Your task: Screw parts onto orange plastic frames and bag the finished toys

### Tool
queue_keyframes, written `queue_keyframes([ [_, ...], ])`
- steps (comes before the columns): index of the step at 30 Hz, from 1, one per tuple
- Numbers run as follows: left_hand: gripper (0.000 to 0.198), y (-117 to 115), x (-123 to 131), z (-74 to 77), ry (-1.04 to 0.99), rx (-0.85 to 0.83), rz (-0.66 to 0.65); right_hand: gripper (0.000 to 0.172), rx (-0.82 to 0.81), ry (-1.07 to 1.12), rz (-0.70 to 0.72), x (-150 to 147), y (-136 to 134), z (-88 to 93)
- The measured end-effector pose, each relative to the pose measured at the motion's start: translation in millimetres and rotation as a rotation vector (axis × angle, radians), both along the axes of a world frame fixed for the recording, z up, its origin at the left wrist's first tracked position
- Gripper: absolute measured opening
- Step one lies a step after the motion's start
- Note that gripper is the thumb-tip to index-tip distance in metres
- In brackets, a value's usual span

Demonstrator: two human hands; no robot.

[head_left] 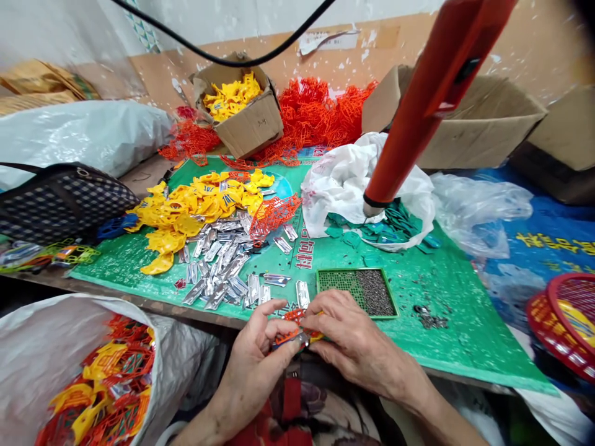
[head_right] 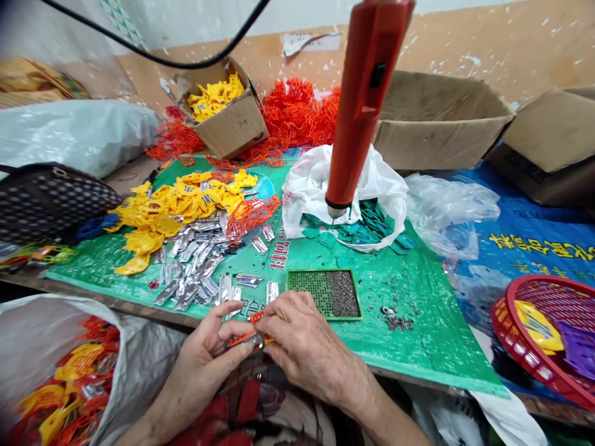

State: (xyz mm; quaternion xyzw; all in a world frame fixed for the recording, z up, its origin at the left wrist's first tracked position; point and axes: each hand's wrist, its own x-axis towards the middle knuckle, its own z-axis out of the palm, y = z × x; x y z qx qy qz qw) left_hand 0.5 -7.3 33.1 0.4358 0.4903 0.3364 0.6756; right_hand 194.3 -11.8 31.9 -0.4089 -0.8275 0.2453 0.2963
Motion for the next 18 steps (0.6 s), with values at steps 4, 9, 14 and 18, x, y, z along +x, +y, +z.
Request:
queue_keyframes([
  [4, 0.052, 1.8, -0.9, 3.4, -0.024, -0.076, -0.002, 0.006, 0.087, 0.058, -0.001, 2.3, -2.6, -4.1],
  [9, 0.051, 4.9, 0.0, 5.9, -0.040, -0.119, -0.008, 0.011, 0.171, 0.063, -0.036, -1.0, -6.2, -3.9],
  [14, 0.045, 3.2, 1.6, 7.0, -0.006, -0.089, -0.015, 0.021, 0.196, 0.034, 0.006, -4.3, -5.7, -0.7],
  [18, 0.041, -0.7, 1.9, 5.5, 0.105, 0.015, -0.051, 0.027, 0.230, -0.005, 0.037, -6.0, -4.7, 0.6],
])
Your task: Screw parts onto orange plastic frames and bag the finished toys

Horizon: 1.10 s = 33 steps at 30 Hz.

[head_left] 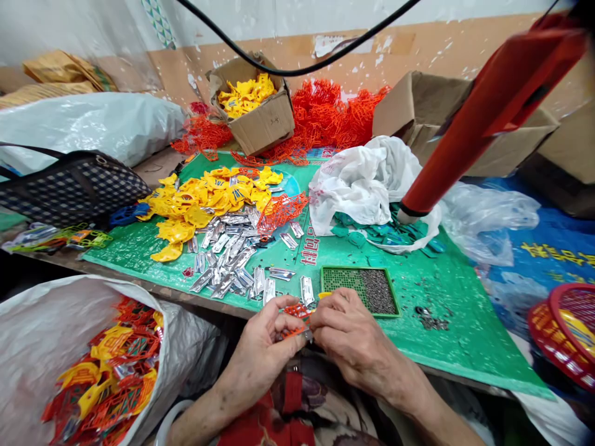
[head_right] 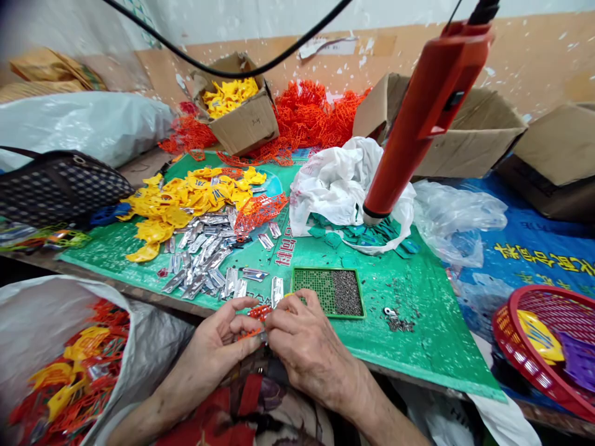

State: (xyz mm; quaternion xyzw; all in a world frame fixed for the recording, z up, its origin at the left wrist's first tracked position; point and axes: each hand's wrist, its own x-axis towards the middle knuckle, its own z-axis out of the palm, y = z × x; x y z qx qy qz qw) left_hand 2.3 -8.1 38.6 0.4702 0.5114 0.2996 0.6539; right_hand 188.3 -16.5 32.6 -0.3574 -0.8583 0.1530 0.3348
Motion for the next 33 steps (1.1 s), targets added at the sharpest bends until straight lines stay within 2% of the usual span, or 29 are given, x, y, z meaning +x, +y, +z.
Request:
queue_keyframes([
  [4, 0.034, -4, -1, 0.9, 0.216, 0.329, -0.095, 0.025, -0.001, 0.024, -0.004, 0, -1, -0.9],
  [8, 0.046, -4, -3, 2.2, 0.368, 0.776, -0.190, 0.005, -0.100, 0.093, -0.047, 5, -3, 0.6],
  [11, 0.058, -4, -6, -2.0, 0.439, 1.093, -0.213, 0.016, -0.110, 0.113, -0.059, 7, -3, 4.3],
  [13, 0.060, -6, -10, -7.2, 0.486, 1.230, -0.216, 0.013, -0.095, 0.101, -0.060, 7, -3, 8.0],
  [17, 0.053, -10, -20, -13.2, 0.555, 1.419, -0.279, 0.006, -0.074, 0.097, -0.061, 3, -2, 17.3],
  [23, 0.040, -8, -27, 3.6, 0.554, 1.567, -0.389, 0.013, -0.010, 0.082, -0.083, 0, -5, 23.5],
  [26, 0.032, -4, -26, 5.8, 0.528, 1.636, -0.362, 0.016, 0.057, 0.123, -0.137, -3, -7, 16.0],
  [33, 0.027, -6, -40, -6.0, 0.525, 1.763, -0.190, 0.014, 0.221, 0.136, -0.353, -5, -12, -5.0],
])
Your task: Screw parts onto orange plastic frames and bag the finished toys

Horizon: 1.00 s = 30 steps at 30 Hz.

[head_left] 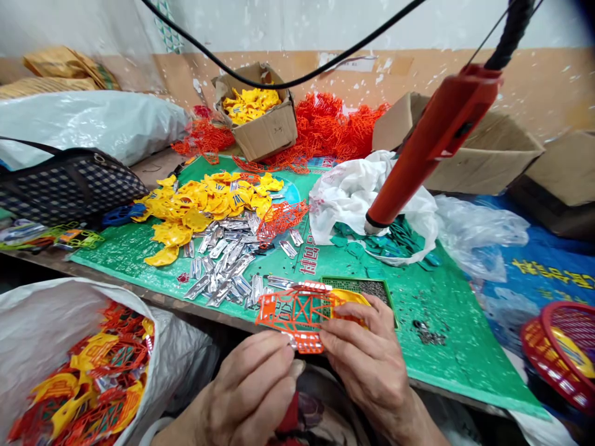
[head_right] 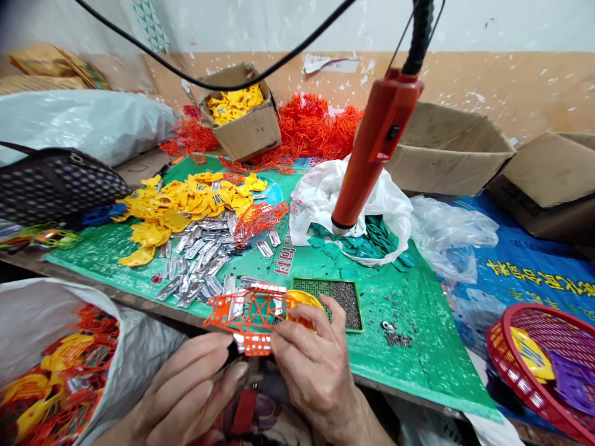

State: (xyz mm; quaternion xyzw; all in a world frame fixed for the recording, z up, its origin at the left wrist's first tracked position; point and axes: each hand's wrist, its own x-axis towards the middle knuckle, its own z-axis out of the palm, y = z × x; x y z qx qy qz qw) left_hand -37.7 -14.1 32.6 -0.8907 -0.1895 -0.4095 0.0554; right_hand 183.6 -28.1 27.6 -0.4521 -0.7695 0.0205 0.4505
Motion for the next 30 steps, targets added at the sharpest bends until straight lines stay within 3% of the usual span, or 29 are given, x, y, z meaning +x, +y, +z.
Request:
queue_keyframes([
  [4, 0.028, -3, -5, -2.1, 0.009, 0.023, 0.187, 0.019, 0.043, 0.004, -0.022, 1, -1, -2.3],
  [10, 0.025, 1, 7, -7.0, 0.016, -0.090, 0.257, 0.023, 0.092, 0.057, -0.005, 0, 2, -10.4],
  [21, 0.025, 9, 15, -7.4, -0.026, -0.202, 0.215, 0.027, 0.021, 0.075, 0.050, 0, 3, -30.2],
  [30, 0.028, 11, 6, -25.2, 0.051, -0.309, 0.093, 0.019, -0.015, 0.055, 0.036, -5, 7, -23.8],
])
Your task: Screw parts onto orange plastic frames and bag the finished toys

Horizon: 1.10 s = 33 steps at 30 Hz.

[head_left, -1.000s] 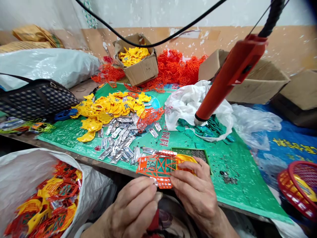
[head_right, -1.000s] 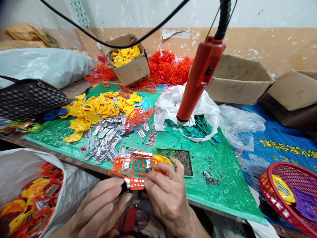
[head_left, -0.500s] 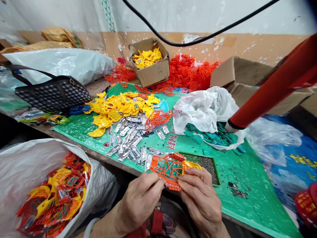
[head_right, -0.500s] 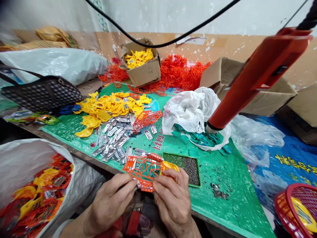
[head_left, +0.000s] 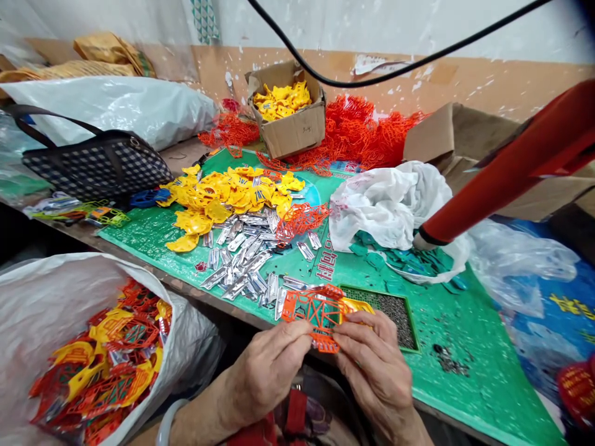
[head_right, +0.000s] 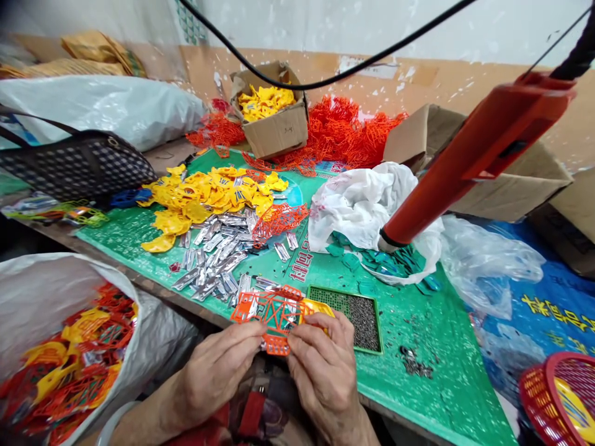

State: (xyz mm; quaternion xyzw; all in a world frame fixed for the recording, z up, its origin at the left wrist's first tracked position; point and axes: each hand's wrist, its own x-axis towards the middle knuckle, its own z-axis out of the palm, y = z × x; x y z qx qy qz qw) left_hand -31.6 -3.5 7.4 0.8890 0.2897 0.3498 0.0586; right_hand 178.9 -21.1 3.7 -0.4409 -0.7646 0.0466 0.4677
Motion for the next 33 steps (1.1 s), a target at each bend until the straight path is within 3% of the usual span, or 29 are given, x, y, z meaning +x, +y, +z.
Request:
queue_keyframes([
  [4, 0.026, -1, 2, -0.7, -0.023, 0.006, -0.006, 0.007, -0.001, 0.026, 0.014, -4, 1, 3.3],
  [9, 0.030, -2, 7, 2.7, -0.040, -0.062, -0.009, 0.003, 0.003, 0.077, -0.037, -11, 1, 5.2],
  [12, 0.037, -1, 12, 11.7, 0.012, -0.191, 0.029, 0.004, 0.026, 0.090, -0.086, -14, 0, 3.7],
  [17, 0.027, 2, 14, 27.4, 0.150, -0.473, -0.017, 0.003, 0.029, 0.085, -0.096, -14, -2, 0.9],
  [23, 0.021, 3, 11, 30.8, 0.292, -0.320, -0.085, 0.006, -0.012, 0.133, -0.085, -13, -5, 1.3],
  [29, 0.020, 0, 16, 38.3, 0.410, -0.293, 0.004, 0.013, -0.087, 0.168, 0.002, -12, -5, -2.3],
  [33, 0.024, 0, 19, 45.1, 0.418, -0.143, 0.059, 0.014, -0.074, 0.145, 0.088, -9, -3, 4.1],
])
